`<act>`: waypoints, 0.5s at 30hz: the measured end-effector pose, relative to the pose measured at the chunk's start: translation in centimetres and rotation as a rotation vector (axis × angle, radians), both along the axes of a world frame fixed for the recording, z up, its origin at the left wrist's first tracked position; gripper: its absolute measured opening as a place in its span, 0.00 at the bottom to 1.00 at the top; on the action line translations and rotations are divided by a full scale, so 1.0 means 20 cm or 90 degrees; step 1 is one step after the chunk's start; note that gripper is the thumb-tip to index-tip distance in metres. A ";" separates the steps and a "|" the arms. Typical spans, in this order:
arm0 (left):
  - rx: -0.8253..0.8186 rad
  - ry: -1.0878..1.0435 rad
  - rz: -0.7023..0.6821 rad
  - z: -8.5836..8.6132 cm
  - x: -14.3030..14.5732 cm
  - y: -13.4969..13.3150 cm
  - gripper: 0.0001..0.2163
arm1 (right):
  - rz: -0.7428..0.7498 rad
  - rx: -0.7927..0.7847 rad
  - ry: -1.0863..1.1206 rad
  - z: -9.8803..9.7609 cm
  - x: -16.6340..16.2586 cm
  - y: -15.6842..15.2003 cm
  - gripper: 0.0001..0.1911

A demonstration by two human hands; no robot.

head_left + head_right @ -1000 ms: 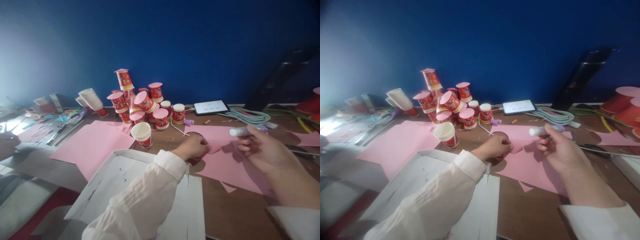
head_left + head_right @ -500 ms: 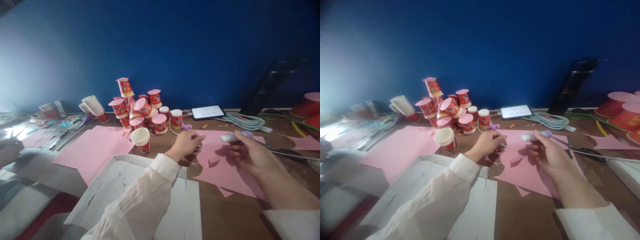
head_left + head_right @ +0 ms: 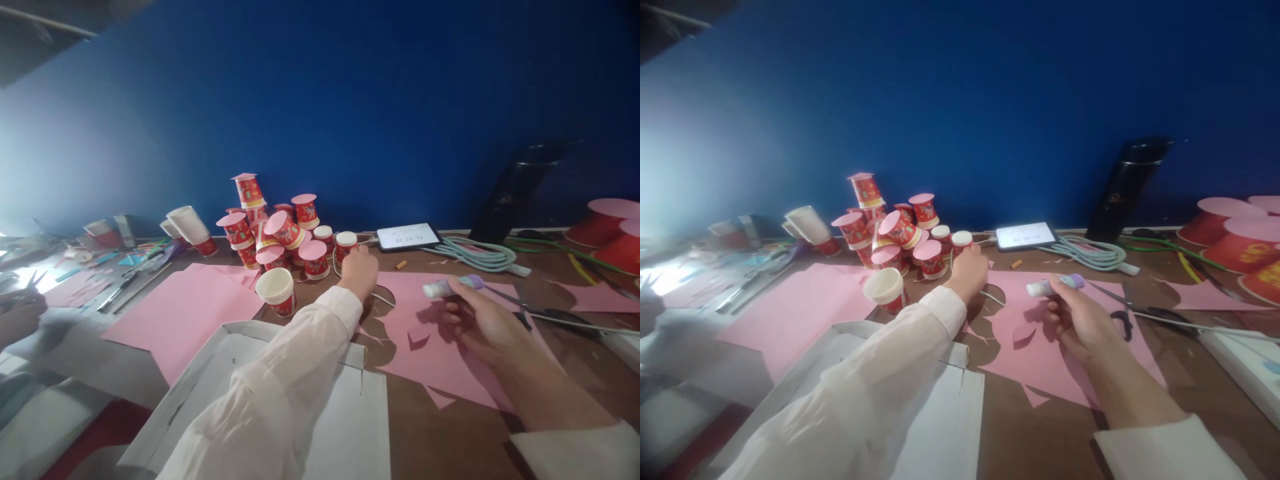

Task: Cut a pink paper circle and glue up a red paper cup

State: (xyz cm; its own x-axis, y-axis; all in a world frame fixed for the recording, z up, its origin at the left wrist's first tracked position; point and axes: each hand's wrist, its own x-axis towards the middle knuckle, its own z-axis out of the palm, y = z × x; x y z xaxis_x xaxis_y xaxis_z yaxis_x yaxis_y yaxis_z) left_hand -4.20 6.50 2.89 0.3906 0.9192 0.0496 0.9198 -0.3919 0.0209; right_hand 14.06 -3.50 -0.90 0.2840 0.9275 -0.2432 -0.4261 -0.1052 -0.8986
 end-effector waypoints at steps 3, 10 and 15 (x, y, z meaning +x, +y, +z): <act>0.025 -0.056 -0.042 0.03 -0.01 -0.10 0.15 | -0.048 -0.022 0.009 0.02 -0.02 0.00 0.16; -0.028 -0.283 -0.069 -0.09 0.00 -0.30 0.11 | -0.068 0.024 -0.102 -0.01 -0.02 -0.01 0.22; 0.026 -0.358 -0.129 -0.20 -0.02 -0.27 0.09 | -0.050 0.016 -0.223 0.01 -0.03 -0.03 0.25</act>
